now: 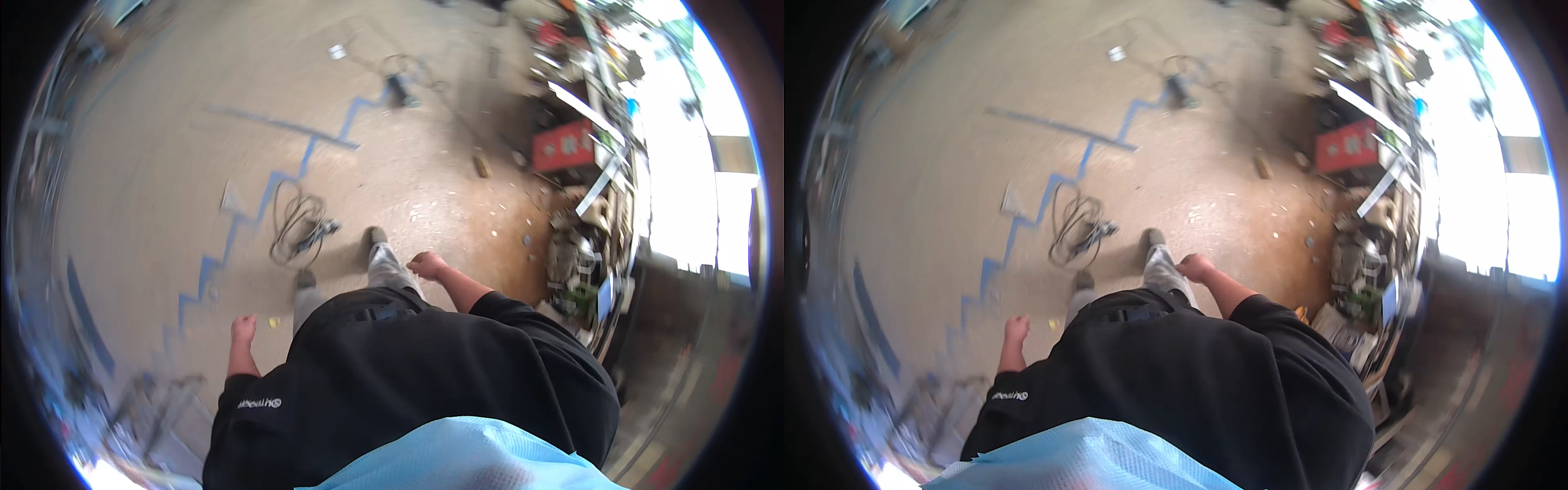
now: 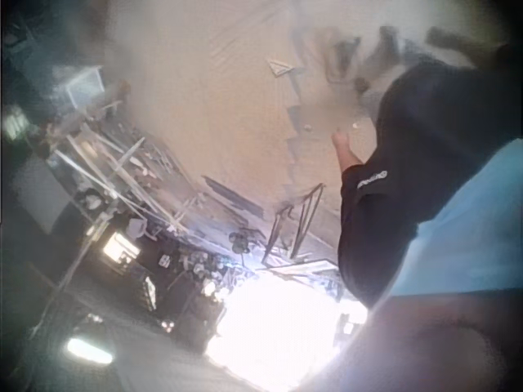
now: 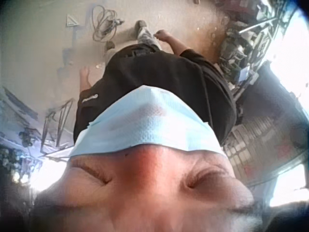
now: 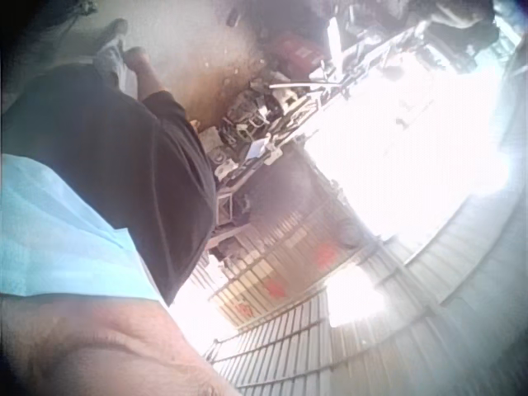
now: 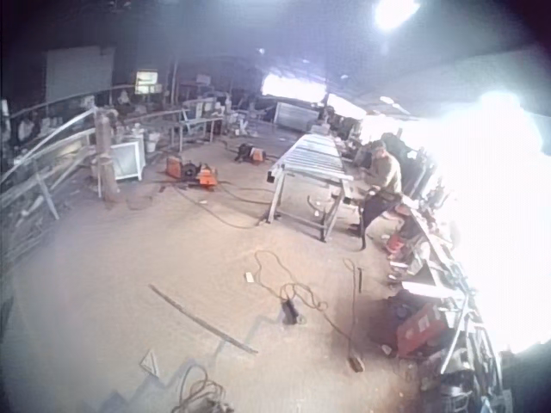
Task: The person uses a speed square and a marker to draw measurement lines on a long metal bar. They then walk to a workbench, place the bar down, and return to pick up an angle grinder and a power strip.
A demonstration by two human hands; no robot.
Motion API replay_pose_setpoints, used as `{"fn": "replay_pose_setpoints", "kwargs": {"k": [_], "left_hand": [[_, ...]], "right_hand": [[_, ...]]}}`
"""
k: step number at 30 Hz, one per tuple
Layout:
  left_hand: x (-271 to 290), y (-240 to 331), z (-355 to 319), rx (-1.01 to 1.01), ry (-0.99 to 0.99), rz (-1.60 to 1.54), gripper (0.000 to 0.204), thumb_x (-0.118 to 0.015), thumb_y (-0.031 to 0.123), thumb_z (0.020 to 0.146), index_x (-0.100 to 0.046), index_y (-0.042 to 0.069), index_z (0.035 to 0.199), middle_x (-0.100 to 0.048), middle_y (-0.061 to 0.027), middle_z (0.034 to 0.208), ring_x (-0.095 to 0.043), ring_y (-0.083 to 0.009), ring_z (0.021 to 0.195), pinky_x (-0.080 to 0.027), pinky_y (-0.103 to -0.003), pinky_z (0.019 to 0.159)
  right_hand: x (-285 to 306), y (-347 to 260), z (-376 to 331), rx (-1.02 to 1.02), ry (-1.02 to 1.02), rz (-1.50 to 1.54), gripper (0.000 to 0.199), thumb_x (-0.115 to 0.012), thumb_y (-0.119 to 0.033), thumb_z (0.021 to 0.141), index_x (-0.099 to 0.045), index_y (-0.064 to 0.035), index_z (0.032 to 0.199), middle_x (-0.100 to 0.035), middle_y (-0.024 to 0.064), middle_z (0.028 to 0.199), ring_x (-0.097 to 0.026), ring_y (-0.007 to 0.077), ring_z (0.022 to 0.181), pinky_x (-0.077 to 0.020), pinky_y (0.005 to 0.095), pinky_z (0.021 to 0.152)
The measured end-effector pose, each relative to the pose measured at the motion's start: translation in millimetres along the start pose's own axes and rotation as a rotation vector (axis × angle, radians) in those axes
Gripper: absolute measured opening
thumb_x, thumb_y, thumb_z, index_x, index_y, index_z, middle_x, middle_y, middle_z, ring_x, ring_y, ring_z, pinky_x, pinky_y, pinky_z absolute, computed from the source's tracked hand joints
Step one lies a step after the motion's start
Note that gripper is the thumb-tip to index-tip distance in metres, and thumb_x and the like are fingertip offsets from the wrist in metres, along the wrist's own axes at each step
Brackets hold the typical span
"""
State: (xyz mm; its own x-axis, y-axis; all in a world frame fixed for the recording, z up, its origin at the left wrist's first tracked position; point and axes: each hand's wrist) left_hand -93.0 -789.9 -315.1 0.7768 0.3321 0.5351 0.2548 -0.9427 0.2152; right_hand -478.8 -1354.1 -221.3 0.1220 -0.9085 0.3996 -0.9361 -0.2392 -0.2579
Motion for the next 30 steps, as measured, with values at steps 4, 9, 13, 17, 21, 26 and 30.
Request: {"fn": "replay_pose_setpoints", "kwargs": {"k": [4,9,13,17,21,26,30], "left_hand": [[-84.6,-17.2,-75.3,0.079,-0.043,-0.081,0.050,-0.077,0.052,0.097,-0.083,0.003,0.088,-0.081,-0.0171,0.084,-0.076,-0.0328,0.078,-0.058,-0.052,0.073],[-168.4,82.6,-136.1,-0.066,-0.220,0.130,0.050,-0.081,0.048,0.096,-0.083,0.002,0.115,-0.084,-0.0204,0.115,-0.080,-0.0335,0.109,-0.062,-0.044,0.097],[-216.6,158.7,-101.0,-0.175,-0.305,-0.049,0.056,-0.083,0.043,0.098,-0.074,0.003,0.136,-0.083,-0.0175,0.123,-0.080,-0.0304,0.117,-0.062,-0.042,0.099],[-251.1,195.7,-31.3,-0.189,-0.359,-0.036,0.059,-0.082,0.046,0.098,-0.073,0.004,0.138,-0.083,-0.0166,0.124,-0.079,-0.0321,0.118,-0.062,-0.043,0.101],[-259.4,204.1,39.8,-0.241,-0.379,0.231,0.060,-0.079,0.047,0.098,-0.072,0.006,0.141,-0.080,-0.0187,0.131,-0.075,-0.0364,0.125,-0.060,-0.046,0.106],[-256.6,202.3,113.6,-0.195,-0.371,0.477,0.058,-0.075,0.046,0.101,-0.071,0.004,0.141,-0.074,-0.0209,0.142,-0.070,-0.0383,0.134,-0.057,-0.048,0.113],[-271.7,201.2,178.0,-0.261,-0.346,0.581,0.058,-0.076,0.044,0.101,-0.069,0.004,0.142,-0.071,-0.0206,0.147,-0.068,-0.0369,0.137,-0.057,-0.048,0.114]], "right_hand": [[22.5,7.3,54.8,0.167,-0.044,-0.202,0.053,-0.072,-0.057,0.097,-0.088,-0.0100,0.117,-0.084,0.0155,0.121,-0.078,0.0349,0.119,-0.0603,0.0471,0.106],[8.9,-6.6,71.6,0.117,-0.220,-0.475,0.066,-0.074,-0.060,0.098,-0.075,-0.0100,0.141,-0.074,0.0172,0.143,-0.069,0.0381,0.134,-0.0543,0.0515,0.115],[-33.0,-17.7,85.0,0.119,-0.330,-0.630,0.082,-0.070,-0.065,0.099,-0.059,-0.0103,0.160,-0.055,0.0163,0.166,-0.050,0.0392,0.155,-0.0446,0.0551,0.126],[-75.7,-9.2,95.5,0.111,-0.391,-0.667,0.088,-0.069,-0.068,0.101,-0.052,-0.0095,0.165,-0.046,0.0153,0.174,-0.037,0.0376,0.165,-0.0368,0.0565,0.132],[-104.3,-0.5,101.6,0.077,-0.407,-0.665,0.089,-0.069,-0.066,0.101,-0.050,-0.0111,0.167,-0.042,0.0155,0.177,-0.029,0.0388,0.168,-0.0329,0.0558,0.135],[-115.5,-14.6,111.8,0.148,-0.283,-0.645,0.082,-0.071,-0.065,0.099,-0.059,-0.0105,0.160,-0.053,0.0149,0.169,-0.037,0.0384,0.165,-0.0353,0.0542,0.133],[-107.1,-21.7,110.8,0.198,-0.115,-0.539,0.072,-0.076,-0.060,0.097,-0.068,-0.0084,0.147,-0.067,0.0148,0.153,-0.050,0.0386,0.154,-0.0408,0.0529,0.128]]}}
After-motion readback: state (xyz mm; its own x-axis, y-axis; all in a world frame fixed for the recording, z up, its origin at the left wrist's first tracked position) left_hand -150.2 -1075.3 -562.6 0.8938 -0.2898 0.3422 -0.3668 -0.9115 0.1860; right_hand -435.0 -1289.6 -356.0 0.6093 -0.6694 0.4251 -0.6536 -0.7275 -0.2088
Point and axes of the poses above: each hand's wrist, its own z-axis towards the middle knuckle, its own x-axis out of the back of the hand, y = z × x
